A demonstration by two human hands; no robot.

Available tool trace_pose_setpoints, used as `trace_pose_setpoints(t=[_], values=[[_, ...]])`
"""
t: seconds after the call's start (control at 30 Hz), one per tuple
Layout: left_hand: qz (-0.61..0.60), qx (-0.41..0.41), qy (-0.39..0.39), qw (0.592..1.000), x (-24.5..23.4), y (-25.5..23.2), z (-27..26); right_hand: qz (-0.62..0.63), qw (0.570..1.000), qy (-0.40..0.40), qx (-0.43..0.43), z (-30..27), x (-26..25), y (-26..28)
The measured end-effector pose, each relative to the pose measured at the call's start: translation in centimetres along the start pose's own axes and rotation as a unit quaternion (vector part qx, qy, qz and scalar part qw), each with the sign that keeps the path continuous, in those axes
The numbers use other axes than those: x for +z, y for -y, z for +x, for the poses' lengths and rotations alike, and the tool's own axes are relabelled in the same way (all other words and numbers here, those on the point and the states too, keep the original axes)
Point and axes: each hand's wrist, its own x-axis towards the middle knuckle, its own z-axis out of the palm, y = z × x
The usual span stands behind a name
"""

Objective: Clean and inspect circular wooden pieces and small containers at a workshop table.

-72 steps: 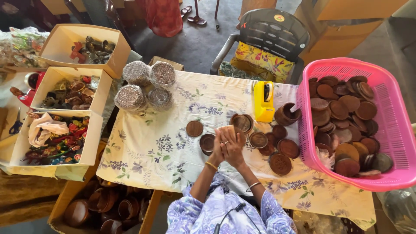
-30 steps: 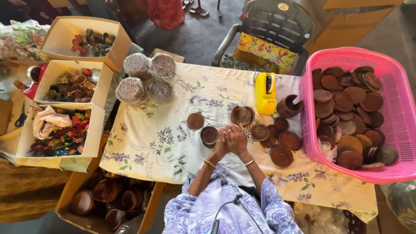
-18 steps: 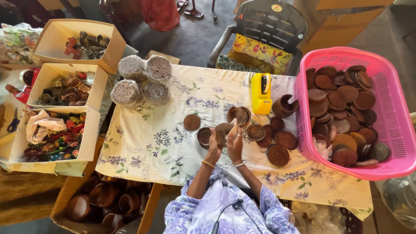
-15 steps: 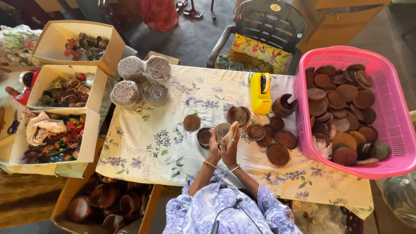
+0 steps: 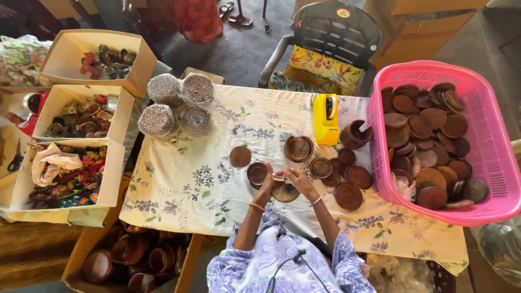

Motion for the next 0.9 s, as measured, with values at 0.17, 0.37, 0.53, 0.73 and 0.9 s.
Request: trace_pose_setpoints(t=[0.17, 0.37, 0.53, 0.73, 0.9], values=[[-0.075, 0.06, -0.069, 0.993, 1.4, 0.2, -0.1, -0.083, 0.97, -0.22, -0.057, 1.1, 2.0, -1.6], [-0.246, 0.121, -0.045, 0.961, 2.1, -0.3, -0.2, -0.259, 0.842, -0.343, -0.325, -1.4, 7.8, 4.7], [-0.232, 0.041, 0.05, 0.971, 0.6, -3.2, -3.3, -0.251, 0.852, -0.35, -0.299, -0.5, 4.0, 2.6], [0.013, -0.071, 0.12, 0.99, 0.8, -2.7, -3.8, -0.04, 0.998, -0.032, -0.022, 1.8, -2.3, -4.7], [-0.007, 0.033, 0.01, 0.999, 1.2, -1.2, -2.3, -0.059, 0.956, -0.288, -0.016, 2.3, 0.8, -6.9]])
